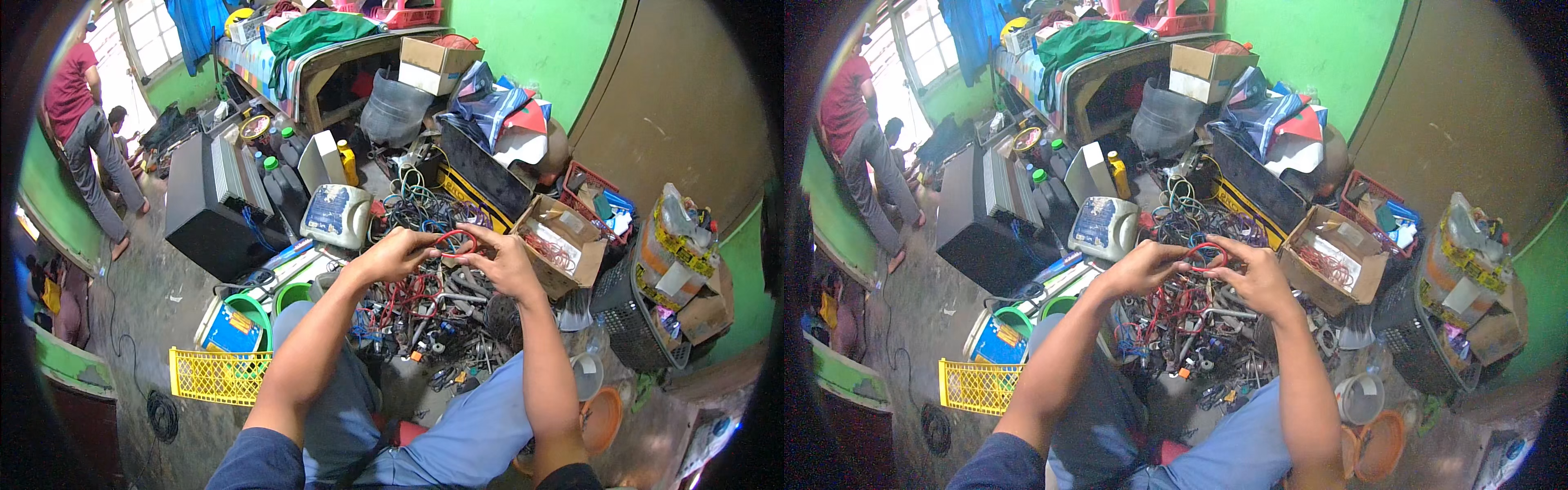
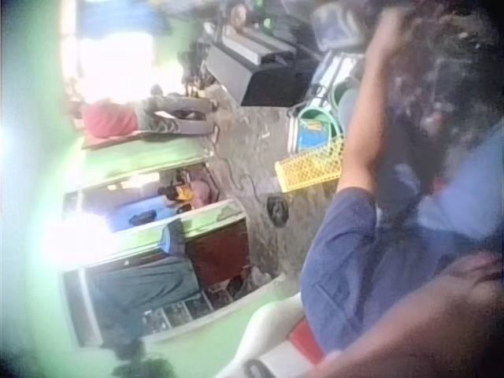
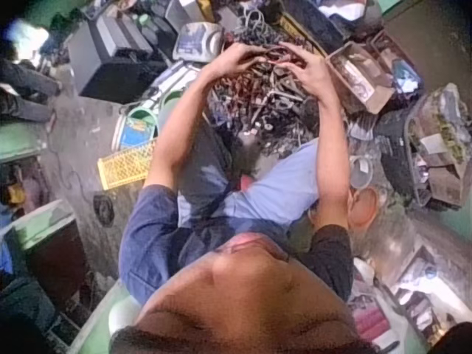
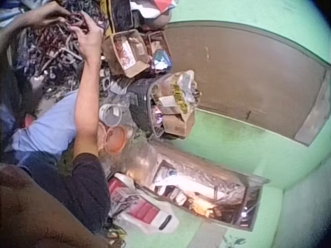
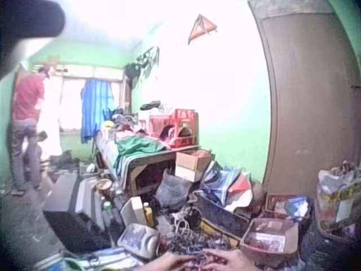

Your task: The person is sorting and bundling various electrical wires and cables from a large pile by hand.

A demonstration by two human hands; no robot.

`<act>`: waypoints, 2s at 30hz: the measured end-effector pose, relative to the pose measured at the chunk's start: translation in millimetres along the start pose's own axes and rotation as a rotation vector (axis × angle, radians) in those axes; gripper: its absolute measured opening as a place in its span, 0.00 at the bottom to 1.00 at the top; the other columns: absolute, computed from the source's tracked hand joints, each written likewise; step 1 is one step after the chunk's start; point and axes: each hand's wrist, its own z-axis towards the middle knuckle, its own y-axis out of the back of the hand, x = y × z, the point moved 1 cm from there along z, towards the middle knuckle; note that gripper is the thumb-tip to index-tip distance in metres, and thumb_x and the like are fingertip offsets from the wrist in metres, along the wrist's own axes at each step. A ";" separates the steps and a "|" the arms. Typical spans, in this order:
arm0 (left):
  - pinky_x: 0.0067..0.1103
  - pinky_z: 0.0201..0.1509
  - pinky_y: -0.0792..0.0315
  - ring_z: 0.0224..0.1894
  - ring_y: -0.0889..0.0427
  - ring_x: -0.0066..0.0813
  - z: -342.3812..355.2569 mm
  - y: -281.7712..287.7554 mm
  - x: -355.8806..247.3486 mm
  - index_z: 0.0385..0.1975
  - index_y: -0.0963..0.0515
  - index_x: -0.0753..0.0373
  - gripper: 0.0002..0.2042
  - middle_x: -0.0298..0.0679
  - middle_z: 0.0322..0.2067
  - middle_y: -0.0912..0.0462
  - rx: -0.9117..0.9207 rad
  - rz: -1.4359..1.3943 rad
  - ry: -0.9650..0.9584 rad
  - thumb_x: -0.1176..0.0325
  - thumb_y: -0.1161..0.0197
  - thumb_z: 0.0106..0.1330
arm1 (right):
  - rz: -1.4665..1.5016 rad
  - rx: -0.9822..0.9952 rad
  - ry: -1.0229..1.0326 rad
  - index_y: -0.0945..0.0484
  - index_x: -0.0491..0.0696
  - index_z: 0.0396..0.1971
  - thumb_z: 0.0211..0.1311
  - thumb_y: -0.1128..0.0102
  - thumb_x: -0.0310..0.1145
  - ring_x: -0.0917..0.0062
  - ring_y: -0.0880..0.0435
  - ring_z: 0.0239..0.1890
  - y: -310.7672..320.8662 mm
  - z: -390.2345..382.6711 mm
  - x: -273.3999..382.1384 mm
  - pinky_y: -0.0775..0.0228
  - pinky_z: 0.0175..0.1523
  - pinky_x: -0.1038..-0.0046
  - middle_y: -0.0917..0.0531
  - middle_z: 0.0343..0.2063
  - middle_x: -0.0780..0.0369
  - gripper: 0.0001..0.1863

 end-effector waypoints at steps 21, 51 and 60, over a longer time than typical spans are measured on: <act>0.32 0.34 0.27 0.26 0.17 0.42 -8.0 4.9 -4.9 0.47 0.17 0.66 0.12 0.54 0.28 0.17 -0.114 0.009 -0.111 0.66 0.37 0.71 | -0.206 -0.203 0.214 0.17 0.40 0.49 0.59 0.28 0.29 0.63 0.09 0.35 -17.8 2.3 4.5 0.20 0.41 0.67 0.12 0.35 0.49 0.18; 0.34 0.38 0.24 0.34 0.15 0.53 -8.2 4.8 -0.8 0.46 0.16 0.66 0.12 0.55 0.33 0.15 -0.091 0.083 -0.127 0.66 0.36 0.70 | -0.188 -0.117 0.253 0.21 0.37 0.50 0.67 0.39 0.26 0.57 0.11 0.41 -16.7 -1.6 5.4 0.20 0.45 0.64 0.12 0.37 0.49 0.14; 0.34 0.37 0.25 0.32 0.15 0.50 -9.4 5.8 3.2 0.48 0.16 0.65 0.13 0.54 0.32 0.15 -0.115 0.050 -0.106 0.65 0.35 0.70 | -0.253 -0.193 0.249 0.17 0.39 0.44 0.65 0.38 0.25 0.63 0.10 0.32 -26.3 2.8 0.0 0.20 0.38 0.69 0.12 0.31 0.50 0.10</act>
